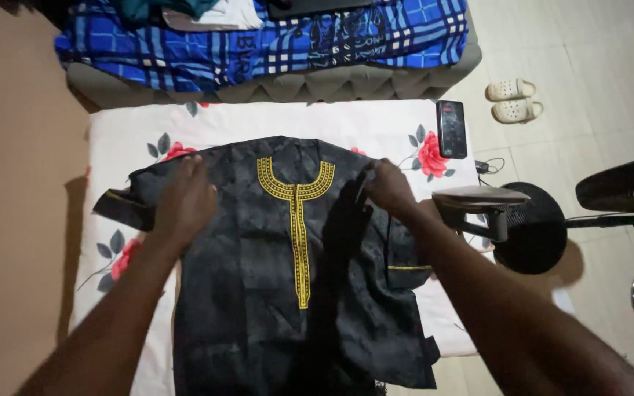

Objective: The recorder irons a black shirt with yellow embroidery on a bed using a handheld iron.

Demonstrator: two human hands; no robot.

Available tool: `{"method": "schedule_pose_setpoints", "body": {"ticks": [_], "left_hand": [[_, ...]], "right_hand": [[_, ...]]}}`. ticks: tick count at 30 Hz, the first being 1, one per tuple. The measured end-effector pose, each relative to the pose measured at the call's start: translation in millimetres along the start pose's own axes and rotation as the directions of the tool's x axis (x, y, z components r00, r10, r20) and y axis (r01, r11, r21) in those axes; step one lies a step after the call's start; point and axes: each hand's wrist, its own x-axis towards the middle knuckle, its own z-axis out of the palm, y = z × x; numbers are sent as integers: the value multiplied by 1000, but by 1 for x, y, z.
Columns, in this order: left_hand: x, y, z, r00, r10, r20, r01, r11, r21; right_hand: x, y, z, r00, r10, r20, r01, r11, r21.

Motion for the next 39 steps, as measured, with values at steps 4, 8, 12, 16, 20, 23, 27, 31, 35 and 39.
{"method": "schedule_pose_setpoints", "body": {"ticks": [4, 8, 12, 16, 20, 23, 27, 31, 35, 39], "left_hand": [[42, -11, 1, 996, -61, 70, 66, 996, -64], [69, -31, 36, 986, -68, 151, 73, 997, -25], [79, -31, 47, 985, -44, 167, 52, 998, -42], [84, -45, 67, 995, 43, 87, -45, 999, 19], [89, -67, 75, 996, -17, 83, 21, 999, -46], [95, -74, 73, 998, -55, 37, 56, 998, -33], [94, -81, 72, 990, -118, 83, 113, 991, 65], [91, -75, 56, 905, -278, 322, 311, 949, -57], [70, -88, 38, 992, -129, 4, 129, 991, -22], [24, -103, 15, 982, -164, 97, 167, 986, -14]], "right_hand": [[22, 4, -9, 997, -61, -48, 59, 997, -47], [33, -11, -20, 979, 204, -14, -204, 971, -127], [42, -11, -17, 963, 265, -51, -270, 938, -219], [65, 14, -7, 960, 275, 42, -267, 953, -142], [101, 35, -1, 997, -74, -31, 69, 988, -141], [126, 29, -14, 995, -95, -17, 93, 990, -109], [151, 37, -8, 948, -274, 159, 295, 946, -130], [131, 17, -8, 995, -91, -48, 81, 981, -174], [81, -11, -5, 957, -162, -240, 160, 987, -28], [36, -18, 2, 914, -405, -8, 405, 914, 24]]}}
